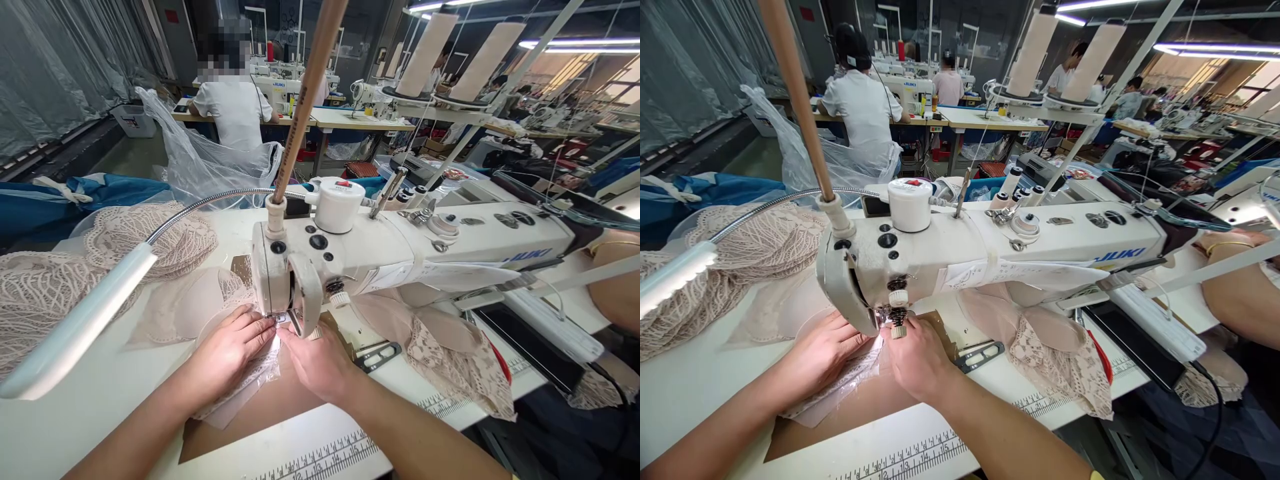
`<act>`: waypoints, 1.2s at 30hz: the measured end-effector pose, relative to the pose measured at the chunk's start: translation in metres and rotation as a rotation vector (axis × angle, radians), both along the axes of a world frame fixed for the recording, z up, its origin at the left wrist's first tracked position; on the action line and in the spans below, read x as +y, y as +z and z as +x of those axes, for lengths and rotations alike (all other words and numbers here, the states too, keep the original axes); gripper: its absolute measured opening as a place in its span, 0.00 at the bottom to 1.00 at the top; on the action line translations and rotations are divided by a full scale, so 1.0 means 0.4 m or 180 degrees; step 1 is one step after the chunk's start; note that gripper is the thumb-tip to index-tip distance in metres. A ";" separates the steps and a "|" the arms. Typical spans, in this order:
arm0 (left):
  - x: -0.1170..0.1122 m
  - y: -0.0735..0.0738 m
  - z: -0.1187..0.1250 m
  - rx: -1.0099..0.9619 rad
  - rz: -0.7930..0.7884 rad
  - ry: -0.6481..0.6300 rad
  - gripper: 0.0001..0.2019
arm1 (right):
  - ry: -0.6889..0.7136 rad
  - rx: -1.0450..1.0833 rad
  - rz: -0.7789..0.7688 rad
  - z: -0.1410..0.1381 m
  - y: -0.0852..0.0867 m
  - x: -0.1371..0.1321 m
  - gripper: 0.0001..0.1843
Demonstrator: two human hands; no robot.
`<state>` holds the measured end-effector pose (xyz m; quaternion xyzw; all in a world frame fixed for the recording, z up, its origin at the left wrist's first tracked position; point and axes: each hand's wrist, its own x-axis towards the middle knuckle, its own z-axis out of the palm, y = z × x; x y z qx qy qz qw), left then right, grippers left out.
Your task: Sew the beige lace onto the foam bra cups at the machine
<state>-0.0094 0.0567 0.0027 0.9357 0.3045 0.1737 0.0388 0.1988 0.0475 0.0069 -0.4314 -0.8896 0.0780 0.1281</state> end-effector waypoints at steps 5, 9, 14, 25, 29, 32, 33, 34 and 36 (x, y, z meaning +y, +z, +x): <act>0.007 -0.003 -0.002 -0.0086 -0.0098 0.0103 0.16 | 0.0104 0.0064 0.0173 0.008 -0.010 0.001 0.15; 0.006 0.004 0.000 -0.0061 -0.0187 0.0216 0.14 | 0.0126 -0.0001 0.0261 0.007 -0.009 0.002 0.13; 0.006 0.013 -0.002 0.0096 -0.0320 0.0386 0.12 | 0.0065 -0.0084 0.0167 0.001 -0.004 0.003 0.14; -0.047 0.058 -0.056 -0.0316 -0.0429 0.0759 0.19 | -0.0123 0.0285 0.0275 0.012 -0.033 0.001 0.18; -0.092 0.104 -0.126 -0.0247 -0.0583 0.2067 0.19 | 0.0045 0.0452 0.0358 0.020 -0.041 0.002 0.17; -0.115 0.096 -0.162 0.0187 -0.1262 0.2817 0.19 | 0.0162 0.0498 0.0383 0.021 -0.048 0.002 0.16; -0.122 0.084 -0.165 0.0183 -0.1522 0.2835 0.18 | 0.0202 0.0497 0.0359 0.022 -0.049 0.002 0.15; -0.129 0.071 -0.164 0.0037 -0.1740 0.2779 0.18 | 0.0247 0.0496 0.0316 0.022 -0.050 0.002 0.14; -0.145 0.043 -0.146 -0.0692 -0.2133 0.2605 0.17 | 0.0332 0.0521 0.0211 0.022 -0.051 0.000 0.13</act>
